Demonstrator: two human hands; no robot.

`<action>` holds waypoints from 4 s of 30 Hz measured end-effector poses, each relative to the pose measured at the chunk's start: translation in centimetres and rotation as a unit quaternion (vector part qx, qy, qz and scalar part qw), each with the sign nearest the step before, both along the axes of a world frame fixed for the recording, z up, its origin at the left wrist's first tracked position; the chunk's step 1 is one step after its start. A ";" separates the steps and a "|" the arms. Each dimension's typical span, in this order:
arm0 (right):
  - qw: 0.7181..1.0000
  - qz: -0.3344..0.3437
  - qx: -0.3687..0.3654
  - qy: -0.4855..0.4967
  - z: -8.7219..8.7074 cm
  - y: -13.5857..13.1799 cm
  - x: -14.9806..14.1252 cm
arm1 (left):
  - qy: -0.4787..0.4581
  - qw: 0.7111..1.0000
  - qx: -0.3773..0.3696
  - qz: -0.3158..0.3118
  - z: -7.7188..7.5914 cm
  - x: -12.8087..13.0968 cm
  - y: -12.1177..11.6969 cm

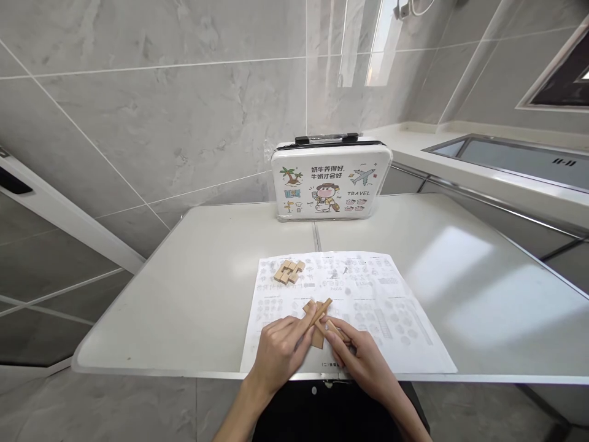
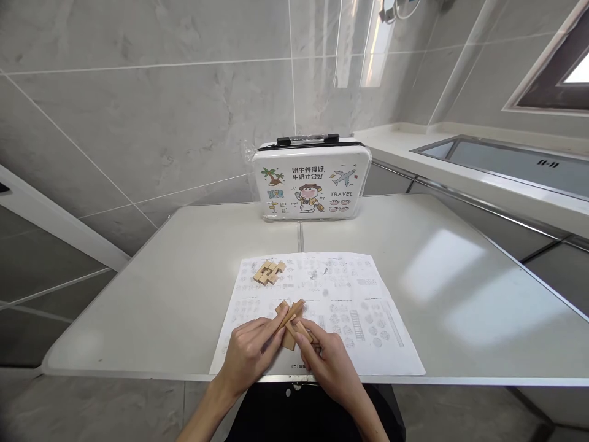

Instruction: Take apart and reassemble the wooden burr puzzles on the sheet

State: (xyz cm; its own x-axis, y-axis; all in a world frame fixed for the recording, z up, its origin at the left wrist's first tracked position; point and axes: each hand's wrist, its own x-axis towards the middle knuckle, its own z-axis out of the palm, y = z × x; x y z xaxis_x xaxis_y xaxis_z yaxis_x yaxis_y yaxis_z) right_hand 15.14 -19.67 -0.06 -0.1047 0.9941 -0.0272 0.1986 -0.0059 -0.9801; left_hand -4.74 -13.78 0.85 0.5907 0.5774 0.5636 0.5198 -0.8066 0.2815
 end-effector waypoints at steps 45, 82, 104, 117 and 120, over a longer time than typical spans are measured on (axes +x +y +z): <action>0.999 0.027 -0.011 -0.022 0.1 -0.1 -0.1 | -0.009 1.000 -0.004 0.000 -0.4 -0.2 0.0; 0.965 -0.204 -0.082 0.145 2.2 -0.2 -0.8 | -0.170 0.975 -0.132 -0.047 0.1 -1.2 -0.1; 0.977 -0.049 -0.111 0.177 3.8 -0.6 -1.3 | -0.105 0.989 -0.101 -0.011 -0.2 -1.0 -0.8; 0.964 -0.084 -0.147 0.207 4.0 -0.8 -1.2 | -0.170 0.969 -0.174 -0.039 0.4 -1.2 -0.6; 0.958 -0.087 -0.152 0.228 3.9 -0.9 -1.6 | -0.136 0.968 -0.200 -0.070 0.9 -1.2 -0.8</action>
State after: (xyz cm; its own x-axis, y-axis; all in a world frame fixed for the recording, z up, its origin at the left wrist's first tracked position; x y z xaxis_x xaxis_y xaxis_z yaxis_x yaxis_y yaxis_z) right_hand 13.49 -20.57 3.87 -0.0084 0.9513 -0.3083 -0.2790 -0.2983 -0.9128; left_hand -5.90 -14.56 1.72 0.5403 0.7066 0.4570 0.2765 -0.6620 0.6966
